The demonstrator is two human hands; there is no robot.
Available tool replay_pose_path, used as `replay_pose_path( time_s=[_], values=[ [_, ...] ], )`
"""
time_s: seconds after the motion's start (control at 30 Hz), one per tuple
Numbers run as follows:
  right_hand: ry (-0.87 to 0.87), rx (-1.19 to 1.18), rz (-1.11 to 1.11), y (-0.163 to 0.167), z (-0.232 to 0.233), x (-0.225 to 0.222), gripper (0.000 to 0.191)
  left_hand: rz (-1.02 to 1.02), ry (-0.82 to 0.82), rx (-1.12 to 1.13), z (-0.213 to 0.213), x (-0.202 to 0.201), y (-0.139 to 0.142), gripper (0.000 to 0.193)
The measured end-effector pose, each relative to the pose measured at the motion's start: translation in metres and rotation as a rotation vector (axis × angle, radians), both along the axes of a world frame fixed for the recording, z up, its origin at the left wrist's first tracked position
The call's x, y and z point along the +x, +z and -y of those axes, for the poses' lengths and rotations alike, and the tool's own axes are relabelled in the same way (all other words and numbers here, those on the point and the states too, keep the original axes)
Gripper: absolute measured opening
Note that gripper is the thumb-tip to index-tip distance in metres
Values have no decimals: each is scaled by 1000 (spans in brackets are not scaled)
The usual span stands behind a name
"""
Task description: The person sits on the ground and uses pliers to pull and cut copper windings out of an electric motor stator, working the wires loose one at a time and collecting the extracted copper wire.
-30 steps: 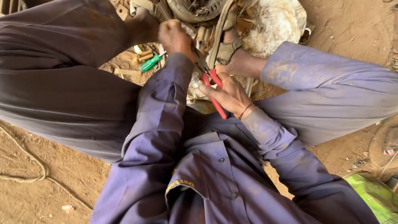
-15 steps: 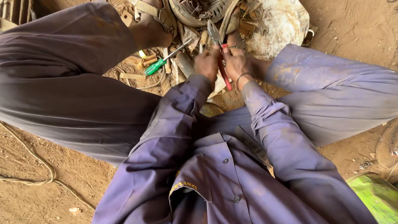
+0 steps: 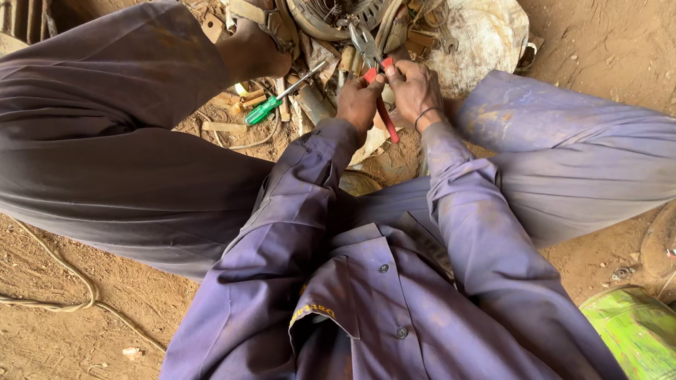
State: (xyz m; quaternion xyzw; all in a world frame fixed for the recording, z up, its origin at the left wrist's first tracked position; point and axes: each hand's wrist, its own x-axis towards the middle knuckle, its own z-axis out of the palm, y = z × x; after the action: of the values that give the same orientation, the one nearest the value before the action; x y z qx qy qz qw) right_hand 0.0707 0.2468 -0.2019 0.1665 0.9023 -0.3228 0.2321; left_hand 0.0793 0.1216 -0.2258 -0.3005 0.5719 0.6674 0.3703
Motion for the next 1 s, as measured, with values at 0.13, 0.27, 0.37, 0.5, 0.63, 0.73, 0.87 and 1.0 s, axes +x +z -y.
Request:
replay_pose_path(
  time_s=[0.13, 0.27, 0.37, 0.5, 0.63, 0.73, 0.87, 1.0],
  values=[
    [68, -27, -2, -10, -10, 0, 31, 15, 38, 15, -3, -1, -2, 37],
    [165, -143, 88, -11, -19, -4, 36, 39, 43, 66, -2, -3, -5, 33],
    [301, -125, 61, -8, -19, -3, 68, 19, 84, 125, 2, -5, -8, 29],
    [343, 100, 132, -6, -10, 1, 85, -32, 44, 108, 6, -5, -11, 36],
    [336, 159, 177, -7, 0, 6, 70, -8, 101, 46, 10, -5, -10, 43],
    [302, 169, 129, -8, 6, 13, 70, 9, 218, -63, 12, -6, -6, 39],
    [282, 192, 34, -9, 15, 22, 81, 114, 304, -184, 17, -8, -1, 43],
    [260, 123, -4, -13, 17, 16, 83, -19, 310, -133, 21, -17, -7, 41]
  ],
)
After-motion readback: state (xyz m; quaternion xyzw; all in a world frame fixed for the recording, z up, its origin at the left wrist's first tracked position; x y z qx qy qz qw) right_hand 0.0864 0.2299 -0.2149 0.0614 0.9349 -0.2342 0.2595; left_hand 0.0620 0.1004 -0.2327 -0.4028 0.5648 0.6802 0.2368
